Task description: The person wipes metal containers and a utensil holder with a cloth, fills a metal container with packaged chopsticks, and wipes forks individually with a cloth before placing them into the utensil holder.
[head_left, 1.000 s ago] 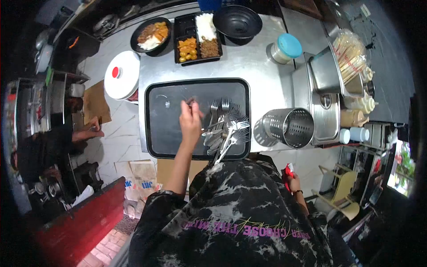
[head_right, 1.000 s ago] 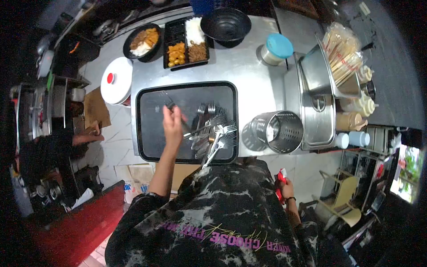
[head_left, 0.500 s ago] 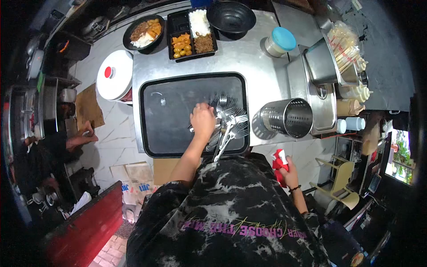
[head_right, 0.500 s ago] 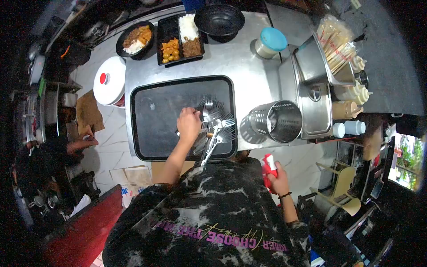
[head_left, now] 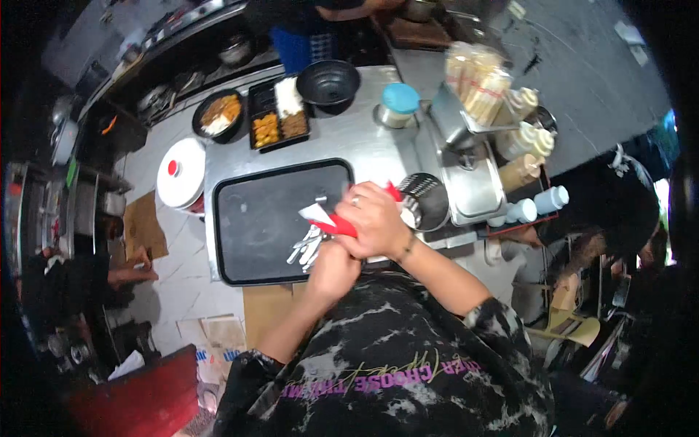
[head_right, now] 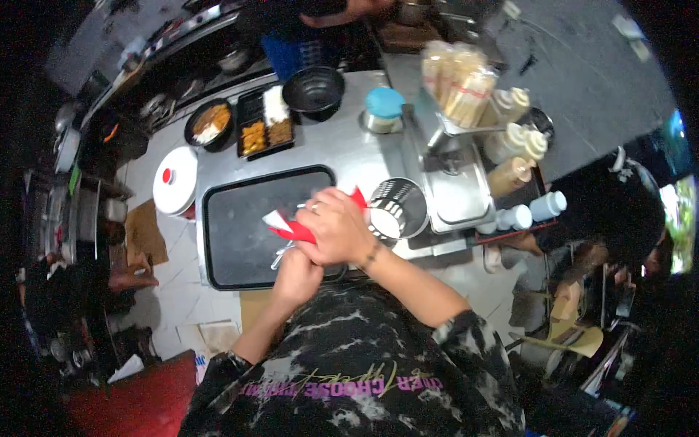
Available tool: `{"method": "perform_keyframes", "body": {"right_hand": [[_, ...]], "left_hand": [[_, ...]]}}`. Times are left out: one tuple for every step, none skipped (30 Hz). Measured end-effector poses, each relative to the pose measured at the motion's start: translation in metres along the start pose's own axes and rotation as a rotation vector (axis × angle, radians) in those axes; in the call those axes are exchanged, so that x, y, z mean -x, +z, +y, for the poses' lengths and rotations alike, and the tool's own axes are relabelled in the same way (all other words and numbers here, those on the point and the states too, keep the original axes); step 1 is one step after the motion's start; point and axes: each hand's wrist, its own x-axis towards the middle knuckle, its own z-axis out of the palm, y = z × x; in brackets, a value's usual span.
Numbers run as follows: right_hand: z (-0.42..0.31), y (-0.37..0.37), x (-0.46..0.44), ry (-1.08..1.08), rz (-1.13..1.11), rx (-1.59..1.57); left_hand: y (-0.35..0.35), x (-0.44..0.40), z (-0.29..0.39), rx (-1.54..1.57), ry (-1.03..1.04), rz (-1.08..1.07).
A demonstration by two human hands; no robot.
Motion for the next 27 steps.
{"method": "perform_keyframes", "body": {"right_hand": [[0.006, 0.007, 0.006, -0.023, 0.067, -0.018], [0.013, 0.011, 0.007, -0.055, 0.137, -0.032], [0.012, 0.013, 0.005, -0.091, 0.215, -0.042], [0.012, 0.009, 0.008, 0.000, 0.229, -0.093], [0.011, 0.007, 0.010, 0.176, 0.270, -0.181], [0.009, -0.001, 0.006, 0.343, 0.307, -0.270], [0.010, -0.013, -0.002, 0.494, 0.385, -0.500], [0.019, -0.018, 0.000, 0.543, 0.378, -0.572], [0.026, -0.023, 0.001, 0.596, 0.412, -0.692], [0.032, -0.028, 0.002, 0.653, 0.443, -0.816], [0.049, -0.036, -0.001, 0.802, 0.549, -1.188], [0.065, -0.047, 0.000, 0.938, 0.650, -1.562], [0.077, -0.066, 0.016, 0.850, 0.371, -1.791], [0.082, -0.064, 0.026, 0.829, 0.270, -1.869], [0.058, -0.066, 0.022, 0.911, 0.398, -1.833], [0.028, -0.061, 0.017, 0.996, 0.528, -1.790], [0.019, -0.038, 0.030, 1.012, 0.622, -1.859], [-0.001, -0.041, 0.027, 1.086, 0.838, -1.547], [0.005, -0.046, 0.033, 1.116, 0.831, -1.578], [0.012, -0.053, 0.038, 1.145, 0.827, -1.610], [0.020, -0.052, 0.043, 1.095, 0.795, -1.590], [0.027, -0.053, 0.045, 1.025, 0.867, -1.293], [0.030, -0.059, 0.051, 0.913, 0.817, -1.130], [0.035, -0.071, 0.056, 0.797, 0.764, -0.968], [0.043, -0.083, 0.061, 0.755, 0.682, -0.795], [0.049, -0.104, 0.067, 0.824, 0.625, -0.686], [0.062, -0.122, 0.071, 0.820, 0.709, -0.530]], "left_hand": [[0.000, 0.003, 0.010, -0.038, -0.057, -0.009], [-0.001, 0.002, 0.014, -0.079, -0.109, -0.009], [-0.002, 0.000, 0.014, -0.082, -0.083, -0.016], [-0.001, 0.003, 0.012, -0.160, -0.058, -0.029], [0.001, 0.006, 0.012, -0.235, -0.041, -0.037], [0.004, 0.007, 0.018, -0.232, -0.037, -0.034], [0.006, 0.007, 0.024, -0.157, -0.010, 0.005], [0.007, 0.007, 0.029, -0.087, 0.015, 0.044], [0.009, 0.009, 0.030, -0.078, 0.054, 0.042], [0.009, 0.013, 0.035, -0.086, 0.045, 0.044], [0.007, 0.016, 0.043, 0.060, -0.037, 0.009], [0.005, 0.017, 0.047, 0.206, -0.112, -0.024], [0.008, 0.018, 0.040, 0.305, -0.108, -0.042], [0.012, 0.014, 0.043, 0.301, -0.107, -0.037], [0.020, 0.009, 0.051, 0.261, -0.061, 0.056], [0.028, 0.006, 0.057, 0.221, -0.018, 0.146], [0.035, 0.003, 0.062, -0.004, -0.041, 0.080], [0.043, 0.000, 0.067, -0.227, -0.061, 0.012], [0.054, -0.001, 0.071, -0.264, -0.020, 0.015], [0.061, -0.002, 0.072, -0.302, 0.023, 0.017], [0.056, -0.005, 0.077, -0.280, 0.089, 0.000], [0.052, -0.008, 0.079, -0.280, 0.087, -0.010], [0.048, -0.010, 0.080, -0.266, 0.120, -0.075], [0.042, -0.012, 0.082, -0.253, 0.155, -0.137], [0.034, -0.012, 0.086, -0.296, 0.205, -0.164], [0.024, -0.014, 0.088, -0.296, 0.203, -0.167], [0.014, -0.017, 0.088, -0.393, 0.189, -0.194]]}}
